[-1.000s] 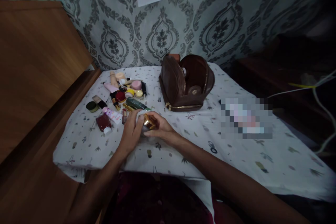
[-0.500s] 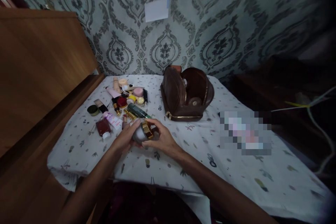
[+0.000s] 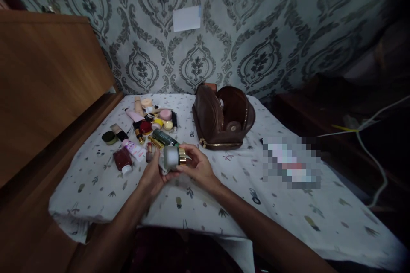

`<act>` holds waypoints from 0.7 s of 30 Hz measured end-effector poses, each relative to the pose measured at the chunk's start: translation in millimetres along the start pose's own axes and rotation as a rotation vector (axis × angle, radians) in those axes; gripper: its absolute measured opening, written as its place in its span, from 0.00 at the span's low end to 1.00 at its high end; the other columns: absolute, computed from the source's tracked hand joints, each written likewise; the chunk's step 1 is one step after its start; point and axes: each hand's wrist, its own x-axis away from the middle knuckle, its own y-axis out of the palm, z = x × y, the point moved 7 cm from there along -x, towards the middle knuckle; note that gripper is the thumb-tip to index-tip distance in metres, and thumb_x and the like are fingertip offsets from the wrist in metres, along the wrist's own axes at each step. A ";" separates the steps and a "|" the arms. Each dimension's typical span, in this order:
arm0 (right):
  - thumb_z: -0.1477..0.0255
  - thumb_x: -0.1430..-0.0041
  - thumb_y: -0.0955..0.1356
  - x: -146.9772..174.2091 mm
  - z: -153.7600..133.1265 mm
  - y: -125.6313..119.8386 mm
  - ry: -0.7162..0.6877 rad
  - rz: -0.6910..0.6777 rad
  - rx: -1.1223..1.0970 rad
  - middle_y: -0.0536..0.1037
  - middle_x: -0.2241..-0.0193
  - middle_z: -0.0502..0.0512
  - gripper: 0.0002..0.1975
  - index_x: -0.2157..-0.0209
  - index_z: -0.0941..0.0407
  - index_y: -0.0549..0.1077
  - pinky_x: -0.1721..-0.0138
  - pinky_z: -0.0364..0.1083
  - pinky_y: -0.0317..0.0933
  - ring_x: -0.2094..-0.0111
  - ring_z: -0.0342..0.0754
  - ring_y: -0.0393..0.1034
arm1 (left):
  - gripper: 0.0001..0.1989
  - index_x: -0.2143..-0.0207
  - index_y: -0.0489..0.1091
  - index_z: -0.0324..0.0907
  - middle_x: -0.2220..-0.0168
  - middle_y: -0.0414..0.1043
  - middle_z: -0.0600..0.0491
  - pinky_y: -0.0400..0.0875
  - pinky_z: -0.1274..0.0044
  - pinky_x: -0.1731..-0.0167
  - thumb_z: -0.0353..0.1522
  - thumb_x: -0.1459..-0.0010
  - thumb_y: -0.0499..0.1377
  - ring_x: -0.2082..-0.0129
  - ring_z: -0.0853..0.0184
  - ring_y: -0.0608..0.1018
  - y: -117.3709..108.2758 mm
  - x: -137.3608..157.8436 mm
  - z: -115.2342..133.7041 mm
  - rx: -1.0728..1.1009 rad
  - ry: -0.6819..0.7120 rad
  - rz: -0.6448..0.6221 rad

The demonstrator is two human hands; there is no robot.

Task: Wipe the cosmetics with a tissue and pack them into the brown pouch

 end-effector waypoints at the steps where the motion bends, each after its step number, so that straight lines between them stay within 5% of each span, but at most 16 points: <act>1: 0.64 0.56 0.78 0.2 0.3 -1.3 -0.008 0.022 0.021 0.74 0.55 0.53 0.28 0.53 0.50 0.70 0.54 0.49 0.68 0.54 0.50 0.70 | 0.23 0.52 0.69 0.36 0.70 0.79 0.47 0.78 0.77 0.81 0.44 0.31 0.45 0.79 0.67 0.79 1.2 2.0 -4.5 0.031 -0.017 0.004; 8: 0.67 0.52 0.76 0.6 -12.8 -17.4 -0.156 0.175 0.343 0.71 0.54 0.54 0.23 0.52 0.49 0.72 0.54 0.50 0.68 0.53 0.52 0.69 | 0.19 0.63 0.72 0.34 0.74 0.77 0.48 0.77 0.79 0.77 0.40 0.32 0.49 0.80 0.69 0.78 9.9 21.2 -22.2 -0.008 -0.072 -0.019; 12: 0.67 0.51 0.76 0.2 -13.5 -20.0 -0.172 0.166 0.402 0.72 0.54 0.55 0.24 0.51 0.49 0.72 0.56 0.51 0.70 0.54 0.52 0.69 | 0.21 0.71 0.70 0.37 0.80 0.71 0.54 0.67 0.82 0.86 0.47 0.47 0.65 0.83 0.71 0.73 6.2 20.8 -12.0 -0.204 0.108 -0.067; 14: 0.67 0.51 0.76 0.0 -12.3 -20.3 -0.173 0.162 0.405 0.72 0.54 0.55 0.24 0.51 0.49 0.73 0.56 0.51 0.70 0.53 0.52 0.69 | 0.24 0.73 0.67 0.39 0.82 0.68 0.57 0.60 0.83 0.87 0.52 0.52 0.65 0.85 0.73 0.69 0.0 17.1 -6.8 -0.326 0.169 -0.050; 21: 0.68 0.51 0.75 -1.5 -12.6 -21.0 -0.151 0.140 0.384 0.72 0.53 0.56 0.24 0.50 0.49 0.73 0.55 0.50 0.69 0.52 0.52 0.69 | 0.17 0.69 0.67 0.42 0.73 0.69 0.55 0.66 0.75 0.67 0.46 0.38 0.53 0.71 0.66 0.71 13.8 27.8 26.4 -0.954 0.641 -0.121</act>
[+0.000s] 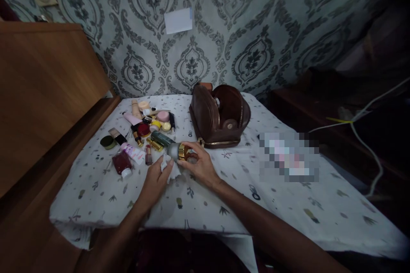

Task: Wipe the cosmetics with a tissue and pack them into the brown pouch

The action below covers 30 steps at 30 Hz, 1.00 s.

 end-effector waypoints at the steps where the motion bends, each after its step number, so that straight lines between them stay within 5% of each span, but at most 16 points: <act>1: 0.68 0.50 0.75 0.0 -0.8 0.4 0.000 -0.010 0.005 0.72 0.53 0.56 0.24 0.50 0.49 0.73 0.55 0.50 0.69 0.52 0.52 0.69 | 0.15 0.68 0.67 0.42 0.72 0.70 0.55 0.65 0.75 0.66 0.44 0.37 0.52 0.69 0.65 0.71 -0.9 0.3 5.9 -0.078 0.051 0.002; 11: 0.68 0.52 0.76 1.6 0.8 7.8 0.034 -0.108 -0.037 0.72 0.56 0.55 0.25 0.51 0.49 0.75 0.56 0.50 0.66 0.55 0.51 0.68 | 0.10 0.71 0.66 0.44 0.74 0.67 0.55 0.60 0.75 0.68 0.39 0.40 0.54 0.72 0.63 0.69 -15.5 -16.7 17.3 -0.344 0.148 0.083; 21: 0.63 0.53 0.77 1.3 21.4 15.2 0.317 -0.100 -0.511 0.77 0.58 0.52 0.25 0.52 0.50 0.74 0.57 0.47 0.67 0.57 0.49 0.71 | 0.10 0.65 0.68 0.43 0.69 0.69 0.55 0.65 0.77 0.64 0.40 0.41 0.57 0.66 0.65 0.71 -26.5 -39.1 -15.0 0.086 0.054 0.156; 26: 0.64 0.54 0.76 -1.0 28.9 8.2 0.428 0.016 -0.635 0.76 0.62 0.50 0.22 0.55 0.49 0.75 0.64 0.45 0.69 0.63 0.46 0.71 | 0.09 0.65 0.69 0.42 0.67 0.71 0.53 0.64 0.75 0.56 0.38 0.38 0.54 0.62 0.62 0.72 -8.8 -20.4 6.3 -0.037 0.192 0.034; 30: 0.65 0.55 0.77 -1.1 29.8 7.3 0.463 0.032 -0.683 0.75 0.63 0.50 0.21 0.57 0.50 0.76 0.66 0.43 0.69 0.65 0.44 0.70 | 0.10 0.66 0.68 0.43 0.69 0.68 0.55 0.62 0.77 0.64 0.38 0.37 0.53 0.67 0.64 0.70 -8.4 -16.2 22.5 -0.063 0.207 0.024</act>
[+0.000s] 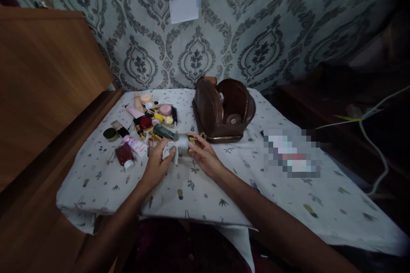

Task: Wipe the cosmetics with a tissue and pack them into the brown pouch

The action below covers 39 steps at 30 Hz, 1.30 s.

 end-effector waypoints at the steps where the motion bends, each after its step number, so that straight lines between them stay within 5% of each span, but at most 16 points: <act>1: 0.65 0.55 0.77 0.5 0.4 1.3 0.003 -0.016 0.009 0.75 0.63 0.50 0.21 0.57 0.50 0.76 0.67 0.43 0.69 0.65 0.44 0.70 | 0.09 0.65 0.68 0.43 0.69 0.67 0.55 0.61 0.77 0.65 0.38 0.37 0.53 0.68 0.65 0.69 -2.1 -2.2 1.8 0.000 0.005 0.019; 7: 0.64 0.53 0.77 3.8 1.6 7.0 0.023 -0.089 0.024 0.76 0.61 0.51 0.20 0.56 0.50 0.76 0.66 0.42 0.70 0.64 0.45 0.71 | 0.09 0.62 0.70 0.44 0.65 0.71 0.54 0.63 0.77 0.58 0.38 0.42 0.57 0.61 0.63 0.71 -11.4 -15.6 -20.3 0.077 -0.078 0.145; 12: 0.64 0.55 0.78 0.0 5.5 3.8 0.086 -0.063 -0.148 0.77 0.62 0.48 0.20 0.59 0.50 0.76 0.67 0.42 0.71 0.67 0.42 0.72 | 0.12 0.58 0.72 0.45 0.63 0.74 0.53 0.66 0.76 0.57 0.40 0.42 0.58 0.59 0.63 0.73 2.1 -6.0 -46.0 0.267 -0.277 0.071; 16: 0.65 0.58 0.79 -4.2 7.2 0.1 0.077 -0.013 -0.239 0.78 0.63 0.47 0.20 0.61 0.50 0.74 0.61 0.46 0.72 0.65 0.44 0.73 | 0.16 0.54 0.71 0.45 0.55 0.75 0.51 0.66 0.73 0.49 0.37 0.45 0.62 0.51 0.59 0.73 14.1 6.5 -41.4 0.353 -0.340 0.048; 23: 0.67 0.57 0.79 -1.4 3.9 -3.4 0.020 0.049 -0.143 0.78 0.67 0.48 0.21 0.61 0.52 0.72 0.60 0.49 0.71 0.65 0.46 0.74 | 0.25 0.37 0.55 0.41 0.40 0.60 0.40 0.53 0.60 0.38 0.30 0.37 0.51 0.39 0.55 0.63 15.9 19.0 -6.7 -0.230 0.116 0.150; 26: 0.65 0.58 0.78 2.1 6.4 -0.1 0.015 0.026 -0.069 0.76 0.69 0.47 0.21 0.62 0.52 0.72 0.64 0.46 0.71 0.68 0.44 0.73 | 0.26 0.39 0.61 0.44 0.39 0.59 0.40 0.51 0.57 0.38 0.27 0.41 0.52 0.37 0.51 0.60 23.7 17.2 5.3 -0.482 0.324 0.054; 29: 0.65 0.59 0.79 3.8 7.6 3.0 -0.016 -0.010 0.032 0.74 0.68 0.47 0.22 0.61 0.51 0.73 0.67 0.43 0.69 0.69 0.43 0.71 | 0.23 0.44 0.67 0.45 0.42 0.65 0.43 0.52 0.59 0.39 0.30 0.43 0.55 0.38 0.50 0.62 29.8 7.3 15.1 -0.498 0.392 -0.092; 35: 0.69 0.61 0.79 5.0 -6.1 11.9 -0.187 -0.184 0.296 0.73 0.65 0.48 0.25 0.58 0.53 0.74 0.61 0.44 0.67 0.65 0.43 0.70 | 0.14 0.61 0.73 0.44 0.64 0.75 0.49 0.68 0.69 0.55 0.40 0.37 0.51 0.60 0.58 0.75 19.1 -28.9 14.0 -0.167 0.063 -0.174; 39: 0.68 0.59 0.79 15.6 -19.0 25.8 -0.298 -0.357 0.455 0.71 0.60 0.51 0.27 0.54 0.52 0.75 0.58 0.46 0.67 0.61 0.45 0.70 | 0.17 0.70 0.73 0.43 0.71 0.75 0.53 0.71 0.72 0.63 0.48 0.52 0.65 0.66 0.59 0.76 0.9 -39.6 -23.4 0.130 -0.343 -0.095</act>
